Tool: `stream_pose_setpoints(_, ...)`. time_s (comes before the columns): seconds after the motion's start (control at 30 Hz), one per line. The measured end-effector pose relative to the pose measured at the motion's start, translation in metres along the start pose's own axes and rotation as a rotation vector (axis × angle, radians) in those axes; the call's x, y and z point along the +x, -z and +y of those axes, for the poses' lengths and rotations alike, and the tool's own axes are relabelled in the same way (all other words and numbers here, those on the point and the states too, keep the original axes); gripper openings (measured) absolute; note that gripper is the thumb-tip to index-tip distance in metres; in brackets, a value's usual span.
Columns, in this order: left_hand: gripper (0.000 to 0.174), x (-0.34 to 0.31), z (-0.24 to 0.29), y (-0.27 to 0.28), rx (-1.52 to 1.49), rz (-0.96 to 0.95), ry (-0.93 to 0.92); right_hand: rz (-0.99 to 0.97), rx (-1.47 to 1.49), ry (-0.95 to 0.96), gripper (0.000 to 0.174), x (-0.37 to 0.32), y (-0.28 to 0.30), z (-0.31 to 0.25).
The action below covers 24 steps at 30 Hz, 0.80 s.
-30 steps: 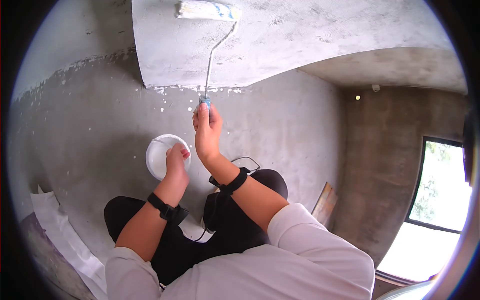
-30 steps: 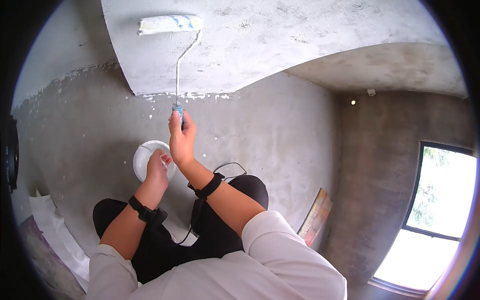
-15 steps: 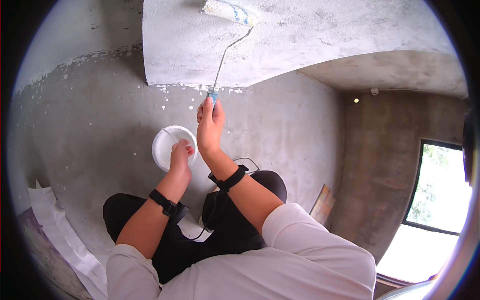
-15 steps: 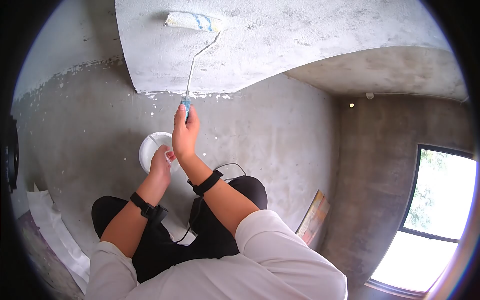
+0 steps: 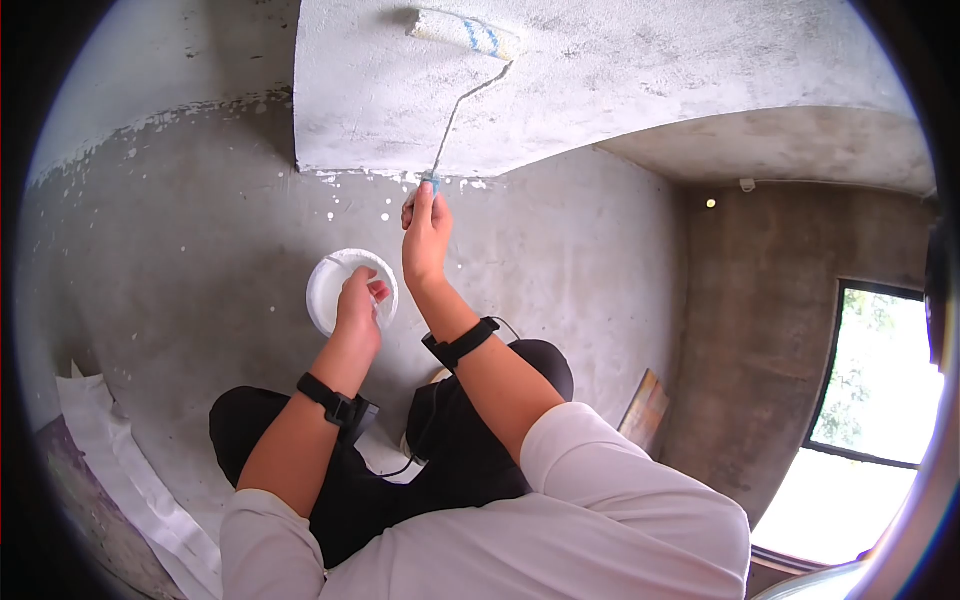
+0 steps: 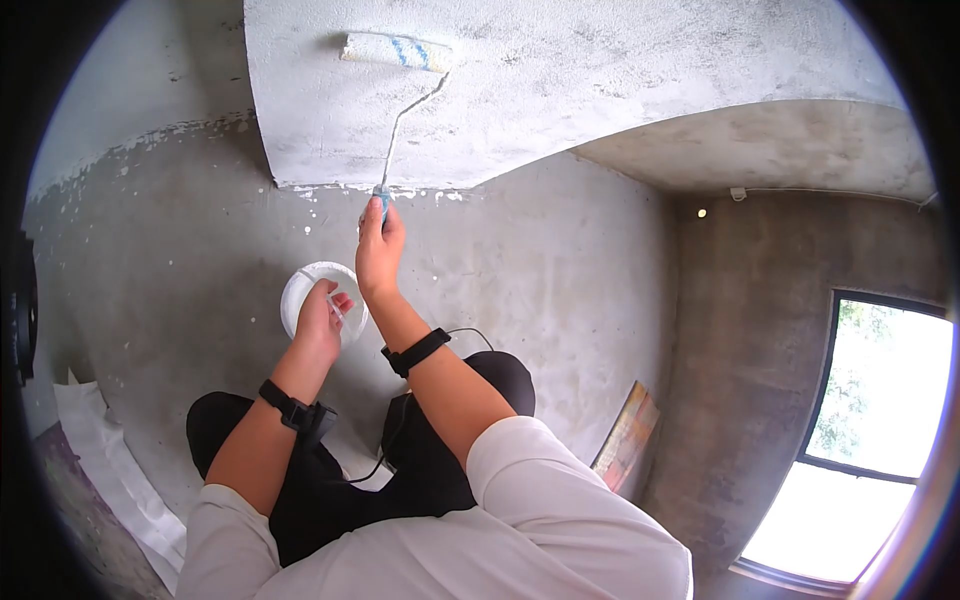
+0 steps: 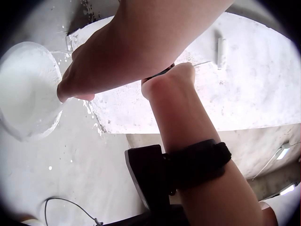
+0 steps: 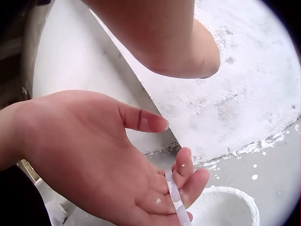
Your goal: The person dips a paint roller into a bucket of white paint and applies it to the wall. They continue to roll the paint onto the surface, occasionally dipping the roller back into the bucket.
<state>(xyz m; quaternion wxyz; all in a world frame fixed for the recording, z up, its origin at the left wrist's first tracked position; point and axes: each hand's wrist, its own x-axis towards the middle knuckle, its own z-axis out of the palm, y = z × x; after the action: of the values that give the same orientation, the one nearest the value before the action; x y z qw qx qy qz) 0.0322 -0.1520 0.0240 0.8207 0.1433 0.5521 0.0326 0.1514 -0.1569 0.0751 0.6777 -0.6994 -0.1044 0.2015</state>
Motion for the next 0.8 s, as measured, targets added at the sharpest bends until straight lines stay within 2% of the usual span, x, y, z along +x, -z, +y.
stream_pose_setpoints(0.2, 0.031, 0.006, -0.001, 0.003, -0.003, -0.012, 0.022, 0.016, 0.026, 0.048, 0.038, 0.010, 0.006, 0.008)
stream_pose_setpoints(0.27, 0.023, 0.001, 0.004, 0.001, -0.054, 0.020, 0.012, 0.019, -0.008, 0.033, 0.038, 0.010, 0.007, 0.008)
stream_pose_setpoints(0.37, 0.031, 0.001, 0.004, 0.000, -0.010, 0.006, 0.000, 0.018, -0.014, 0.030, 0.037, 0.010, 0.007, 0.012)
stream_pose_setpoints(0.8, 0.029, 0.003, 0.001, 0.001, -0.019, 0.001, 0.006, 0.021, -0.039, 0.052, 0.037, 0.015, 0.011, 0.027)
